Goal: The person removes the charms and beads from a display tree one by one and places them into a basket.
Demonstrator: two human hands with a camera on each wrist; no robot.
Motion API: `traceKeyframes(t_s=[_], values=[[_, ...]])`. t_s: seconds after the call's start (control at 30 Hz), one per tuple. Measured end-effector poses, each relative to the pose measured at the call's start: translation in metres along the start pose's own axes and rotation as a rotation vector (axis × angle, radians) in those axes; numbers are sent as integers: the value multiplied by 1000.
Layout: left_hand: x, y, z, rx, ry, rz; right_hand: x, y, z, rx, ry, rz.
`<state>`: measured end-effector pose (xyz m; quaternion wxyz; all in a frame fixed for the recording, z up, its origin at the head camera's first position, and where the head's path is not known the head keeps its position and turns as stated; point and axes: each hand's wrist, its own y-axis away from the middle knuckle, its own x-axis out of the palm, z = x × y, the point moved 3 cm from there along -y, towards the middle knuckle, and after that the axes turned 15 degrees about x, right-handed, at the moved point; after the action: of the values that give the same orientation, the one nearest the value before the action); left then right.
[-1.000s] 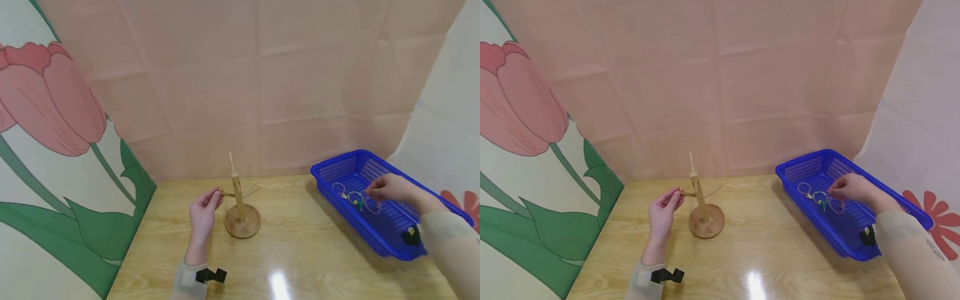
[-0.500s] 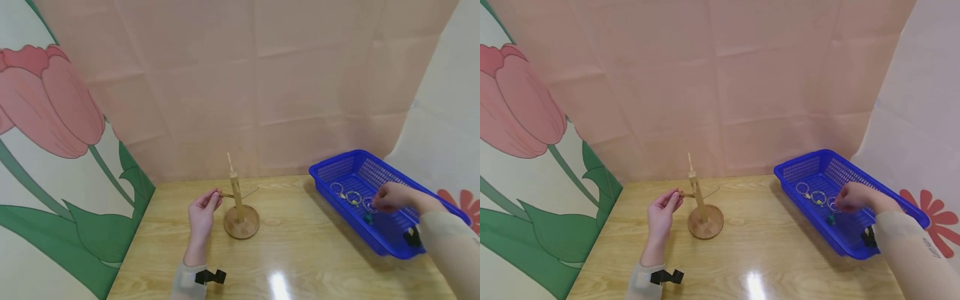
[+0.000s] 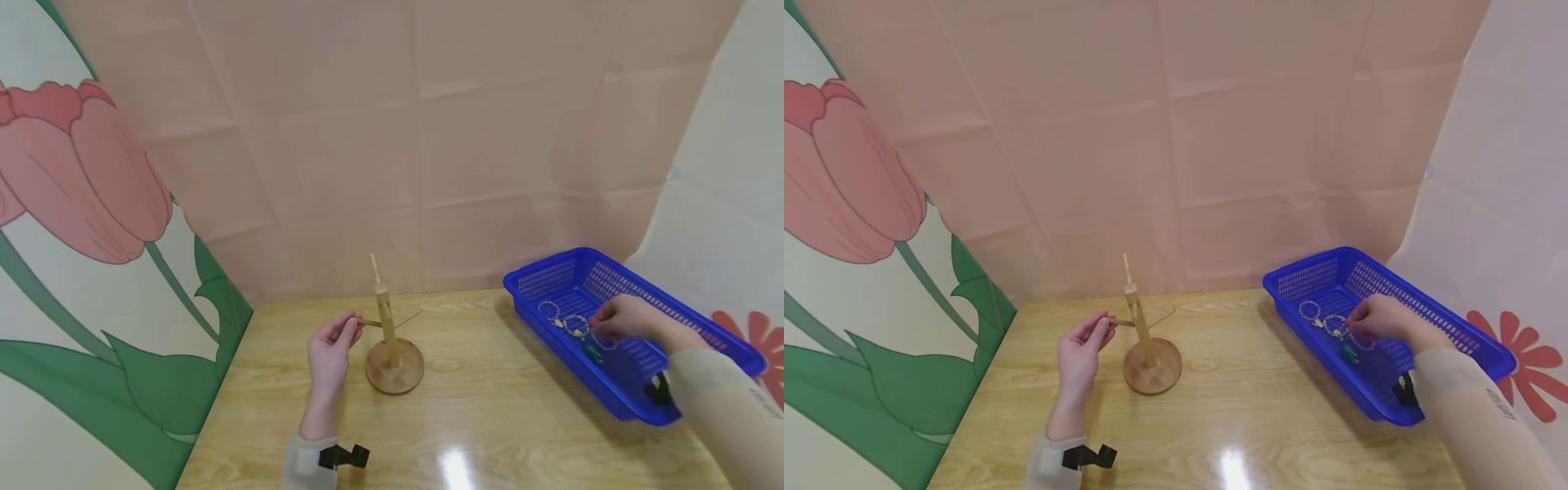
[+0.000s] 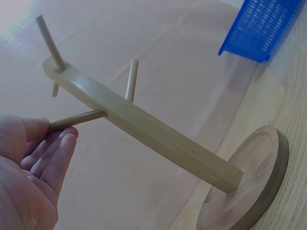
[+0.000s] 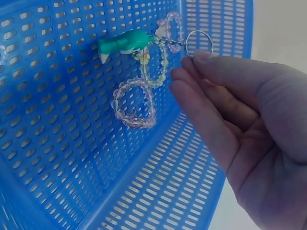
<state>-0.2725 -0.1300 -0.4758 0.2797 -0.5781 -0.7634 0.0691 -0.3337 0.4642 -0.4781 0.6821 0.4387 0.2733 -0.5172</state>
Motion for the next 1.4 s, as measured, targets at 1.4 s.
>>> traceKeyframes(t_s=[1.4], values=[[-13,-13,-1,25,-35,26,-19,20,68,-89,131,-145]])
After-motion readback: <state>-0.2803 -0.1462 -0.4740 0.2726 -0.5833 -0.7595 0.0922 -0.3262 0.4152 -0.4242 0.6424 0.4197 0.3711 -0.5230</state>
